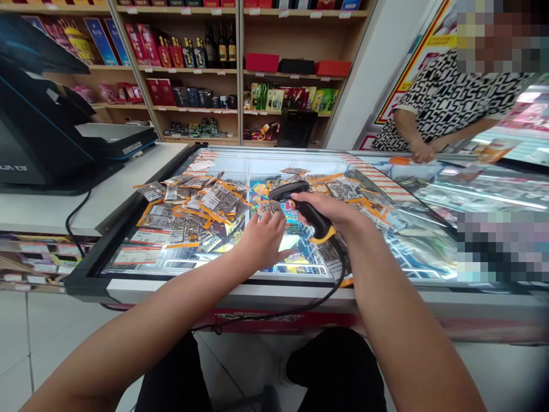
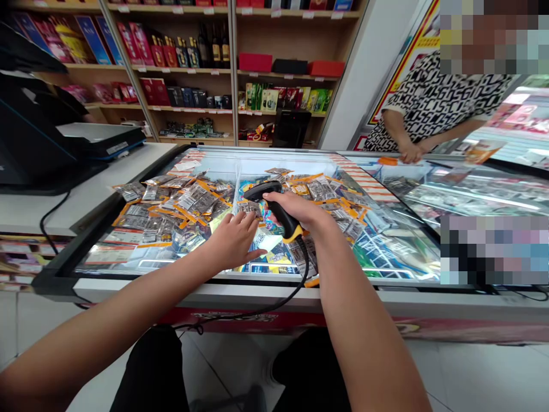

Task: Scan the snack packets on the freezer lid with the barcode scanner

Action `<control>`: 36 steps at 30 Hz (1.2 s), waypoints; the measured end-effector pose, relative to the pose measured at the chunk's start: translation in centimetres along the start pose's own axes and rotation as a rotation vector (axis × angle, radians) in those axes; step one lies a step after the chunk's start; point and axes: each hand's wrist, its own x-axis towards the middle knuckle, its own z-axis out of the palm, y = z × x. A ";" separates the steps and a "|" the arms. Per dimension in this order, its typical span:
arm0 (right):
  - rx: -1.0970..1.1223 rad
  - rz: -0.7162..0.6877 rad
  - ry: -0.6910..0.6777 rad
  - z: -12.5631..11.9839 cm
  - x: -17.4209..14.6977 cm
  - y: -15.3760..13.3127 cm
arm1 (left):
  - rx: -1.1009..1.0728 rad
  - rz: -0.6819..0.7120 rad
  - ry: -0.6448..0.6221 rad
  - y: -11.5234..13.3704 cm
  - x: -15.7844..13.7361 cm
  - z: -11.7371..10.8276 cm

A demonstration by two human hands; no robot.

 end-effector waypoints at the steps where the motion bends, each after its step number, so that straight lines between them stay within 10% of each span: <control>1: 0.014 -0.017 0.028 0.0 0.0 -0.1 | 0.003 -0.021 0.005 -0.1 0.0 0.0; 10: 0.298 -0.155 0.377 -1.0 0.6 -0.5 | 0.080 -0.296 -0.049 -1.4 0.8 -0.7; 18: 0.342 -0.174 0.378 -1.0 0.7 -0.5 | 0.150 -0.365 -0.080 -1.9 2.7 -0.4; 27: 0.287 -0.183 0.404 -0.9 0.8 -0.5 | -0.261 -0.076 -0.228 -2.1 8.7 1.5; 36: 0.117 -0.076 0.248 -0.6 -0.4 -0.8 | -0.180 0.148 -0.052 -2.7 3.0 1.6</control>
